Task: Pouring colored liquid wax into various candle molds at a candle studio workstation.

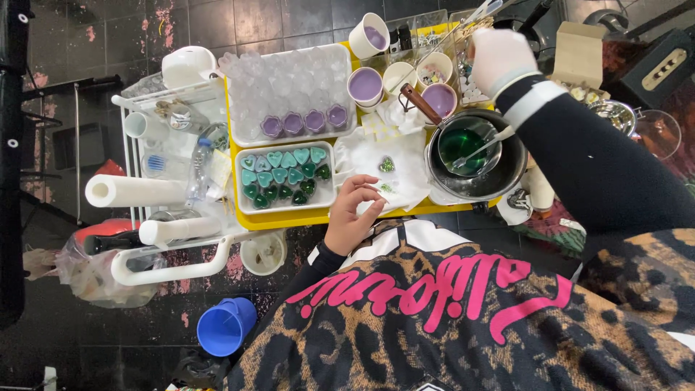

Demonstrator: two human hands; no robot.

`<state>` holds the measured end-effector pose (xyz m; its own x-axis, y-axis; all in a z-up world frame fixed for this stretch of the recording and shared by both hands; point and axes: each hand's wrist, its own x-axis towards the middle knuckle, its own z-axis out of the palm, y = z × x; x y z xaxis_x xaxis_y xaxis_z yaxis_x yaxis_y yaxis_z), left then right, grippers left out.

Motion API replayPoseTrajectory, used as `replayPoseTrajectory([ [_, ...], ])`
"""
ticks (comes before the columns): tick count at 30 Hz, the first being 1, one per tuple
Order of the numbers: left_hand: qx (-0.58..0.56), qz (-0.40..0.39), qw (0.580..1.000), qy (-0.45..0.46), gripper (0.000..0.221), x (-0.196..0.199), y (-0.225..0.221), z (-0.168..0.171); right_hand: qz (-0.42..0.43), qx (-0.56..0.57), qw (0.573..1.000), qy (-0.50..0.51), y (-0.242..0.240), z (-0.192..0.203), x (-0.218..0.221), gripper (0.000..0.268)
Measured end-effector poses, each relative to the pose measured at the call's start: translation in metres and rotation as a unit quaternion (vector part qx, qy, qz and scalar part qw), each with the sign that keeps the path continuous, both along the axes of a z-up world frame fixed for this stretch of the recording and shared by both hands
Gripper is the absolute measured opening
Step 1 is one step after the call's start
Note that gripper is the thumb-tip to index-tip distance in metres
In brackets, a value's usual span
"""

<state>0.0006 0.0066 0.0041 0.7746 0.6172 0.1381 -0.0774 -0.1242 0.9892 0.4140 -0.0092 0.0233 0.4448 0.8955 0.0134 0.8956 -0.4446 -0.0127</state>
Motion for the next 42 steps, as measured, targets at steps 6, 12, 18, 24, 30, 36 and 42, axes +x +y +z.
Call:
replayPoseTrajectory([
  [6,0.034,0.015,0.984,0.173,0.018,0.009,0.009,-0.001,0.051,0.19,0.974,0.109,-0.062,0.138,-0.048,0.019],
  [12,0.164,0.019,0.966,0.2,0.033,0.016,0.013,-0.031,-0.078,0.34,0.893,0.284,-0.157,0.146,-0.049,0.022],
  [18,0.234,0.063,0.945,0.219,0.045,0.029,0.008,-0.089,-0.219,0.239,0.887,0.329,-0.194,0.072,-0.023,0.046],
  [24,0.331,0.152,0.899,0.242,0.072,0.062,0.007,-0.068,-0.225,0.179,0.84,0.46,-0.181,0.04,-0.031,0.047],
  [30,0.302,0.153,0.875,0.347,0.058,0.08,0.003,-0.077,-0.223,0.262,0.742,0.576,-0.153,0.057,-0.058,0.026],
  [36,0.295,0.179,0.874,0.341,0.044,0.083,-0.001,-0.083,-0.172,0.288,0.731,0.595,-0.162,0.029,-0.045,0.02],
  [42,0.313,0.198,0.873,0.318,0.044,0.086,-0.006,-0.09,-0.064,0.285,0.83,0.475,-0.174,0.06,-0.073,0.014],
])
